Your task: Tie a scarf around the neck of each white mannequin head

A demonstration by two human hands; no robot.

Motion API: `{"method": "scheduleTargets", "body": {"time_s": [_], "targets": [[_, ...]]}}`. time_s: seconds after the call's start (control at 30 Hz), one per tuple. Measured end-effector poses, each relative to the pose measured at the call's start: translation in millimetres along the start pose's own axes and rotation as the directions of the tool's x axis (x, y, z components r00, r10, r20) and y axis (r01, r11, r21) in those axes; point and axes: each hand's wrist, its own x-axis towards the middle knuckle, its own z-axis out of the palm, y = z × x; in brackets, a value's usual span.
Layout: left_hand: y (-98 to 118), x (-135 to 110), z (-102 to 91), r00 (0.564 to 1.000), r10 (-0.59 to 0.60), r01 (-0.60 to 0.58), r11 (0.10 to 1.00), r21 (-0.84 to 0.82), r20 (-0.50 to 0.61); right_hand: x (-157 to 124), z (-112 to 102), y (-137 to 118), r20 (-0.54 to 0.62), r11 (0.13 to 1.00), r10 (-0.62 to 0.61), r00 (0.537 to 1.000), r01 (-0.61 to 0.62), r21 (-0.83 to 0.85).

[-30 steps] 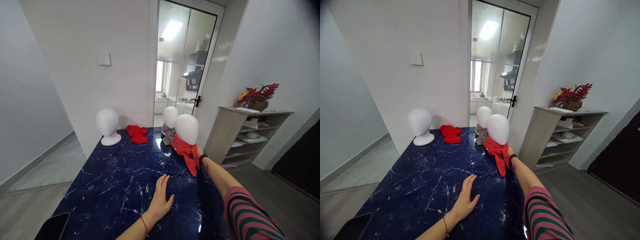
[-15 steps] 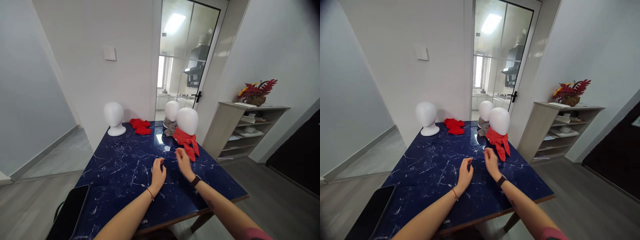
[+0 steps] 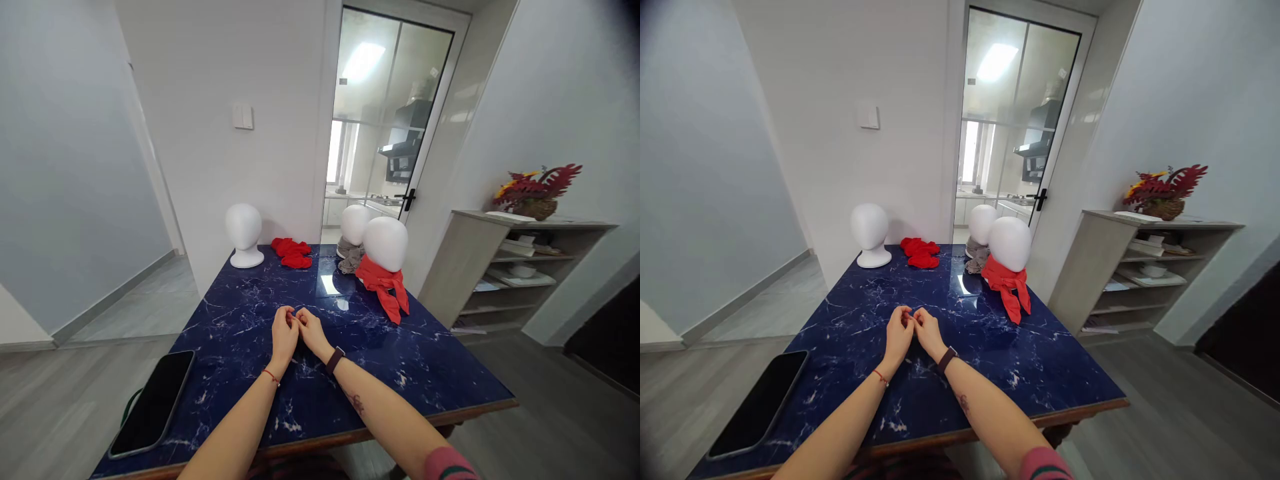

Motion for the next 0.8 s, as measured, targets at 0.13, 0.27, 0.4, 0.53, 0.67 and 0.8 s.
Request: {"method": "scheduleTargets", "body": {"time_s": [0.13,0.27,0.4,0.53,0.67,0.8], "targets": [[-1,0,0.8,1.0,-0.026,0.026,0.999,-0.024,-0.003,-4,-1,-4,0.008,0.999,-0.016,1.0,0.016,-0.046],[-4,1,-2.8,0.999,-0.038,0.038,0.999,-0.017,-0.01,-4,0,-9,0.005,0.993,-0.022,1.0,0.022,-0.118],[-5,0,-4.1,0.999,-0.034,0.035,0.999,0.007,-0.018,-4,0,-11,0.023,0.983,-0.027,0.999,0.03,-0.179],[-3,-1,-5.2,0.999,-0.043,0.044,0.998,0.035,-0.025,-5,1,-10,0.045,0.977,-0.035,0.998,0.043,-0.208],[-2,-2,-6.4,0.998,-0.057,0.058,0.996,0.06,-0.018,-5,1,-10,0.047,0.976,-0.039,0.998,0.049,-0.214],[-4,-4,-5.5,0.997,-0.075,0.076,0.994,0.077,-0.02,-5,1,-11,0.037,0.977,-0.026,0.999,0.033,-0.209]]}}
